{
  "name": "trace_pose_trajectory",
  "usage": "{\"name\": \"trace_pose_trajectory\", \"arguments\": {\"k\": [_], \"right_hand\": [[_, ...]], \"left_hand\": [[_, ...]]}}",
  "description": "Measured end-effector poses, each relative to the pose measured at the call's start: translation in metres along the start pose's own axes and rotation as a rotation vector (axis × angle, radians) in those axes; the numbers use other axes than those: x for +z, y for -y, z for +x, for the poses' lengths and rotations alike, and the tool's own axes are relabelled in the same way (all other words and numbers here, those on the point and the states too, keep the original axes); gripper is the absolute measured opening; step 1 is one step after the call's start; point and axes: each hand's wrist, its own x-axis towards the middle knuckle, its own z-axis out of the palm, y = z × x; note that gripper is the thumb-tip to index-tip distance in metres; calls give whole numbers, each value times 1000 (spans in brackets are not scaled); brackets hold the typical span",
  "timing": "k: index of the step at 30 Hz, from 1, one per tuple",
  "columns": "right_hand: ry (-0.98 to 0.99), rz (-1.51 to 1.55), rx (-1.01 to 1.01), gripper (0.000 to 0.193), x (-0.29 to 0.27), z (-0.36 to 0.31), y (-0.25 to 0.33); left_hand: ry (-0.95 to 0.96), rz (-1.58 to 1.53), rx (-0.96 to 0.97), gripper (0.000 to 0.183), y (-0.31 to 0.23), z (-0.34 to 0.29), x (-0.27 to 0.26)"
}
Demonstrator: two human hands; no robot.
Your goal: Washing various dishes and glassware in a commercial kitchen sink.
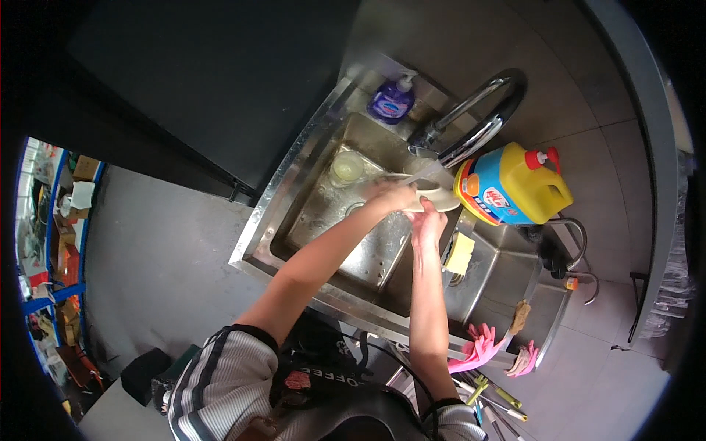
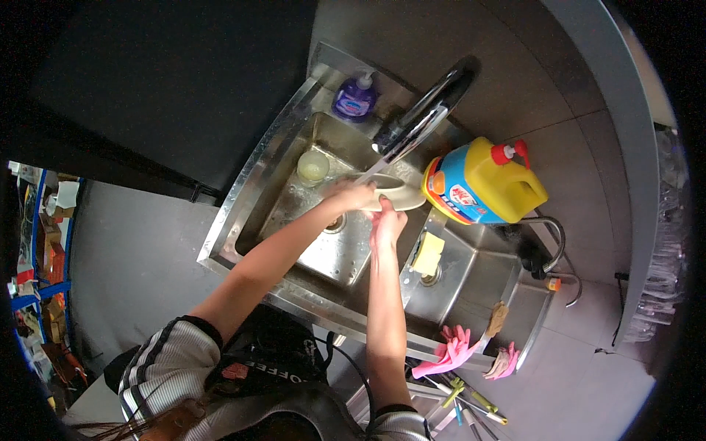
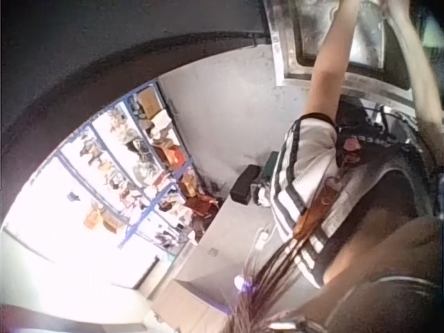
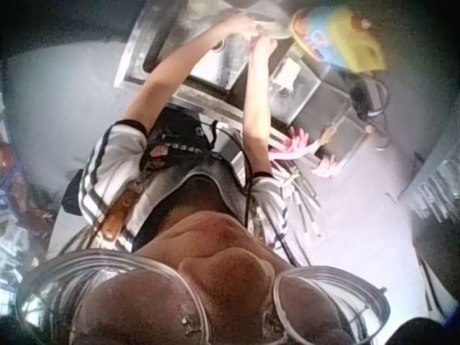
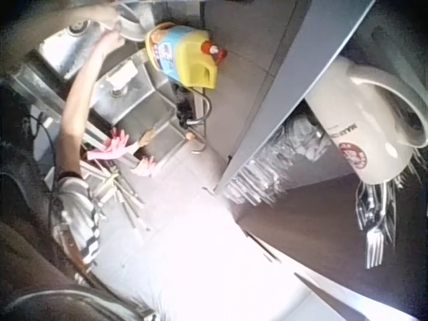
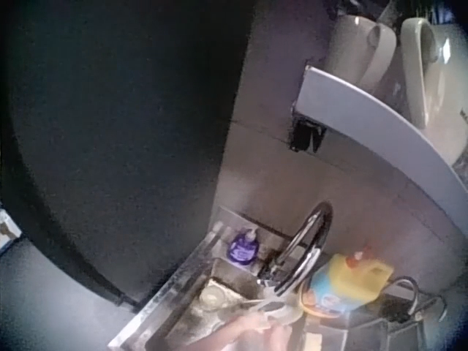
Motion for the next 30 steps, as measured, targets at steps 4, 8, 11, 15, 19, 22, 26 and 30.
{"name": "trace_pose_trajectory", "arguments": {"k": [4, 8, 11, 15, 19, 22, 26, 30], "right_hand": [[-34, 97, 37, 29, -22, -5, 4], [60, 147, 91, 33, -14, -20, -1], [104, 209, 142, 38, -22, -41, 0], [136, 321, 87, 41, -77, -58, 8], [188, 421, 271, 41, -98, -48, -5], [286, 429, 290, 40, -93, -43, -19], [324, 430, 454, 30, -98, -25, -57], [-58, -165, 248, 29, -45, 1, -85]], "left_hand": [[298, -588, 459, 51, 31, 30, 17], [125, -675, 484, 53, 105, 78, 53], [78, -456, 245, 51, 124, 87, 59], [441, -868, 5, 39, 89, 49, 21], [698, -1462, -25, 36, 113, 19, -3], [489, -1570, -127, 45, 116, -8, -6], [456, -1579, -68, 47, 133, -31, -21], [278, -1402, 182, 42, 131, -61, -33]]}}
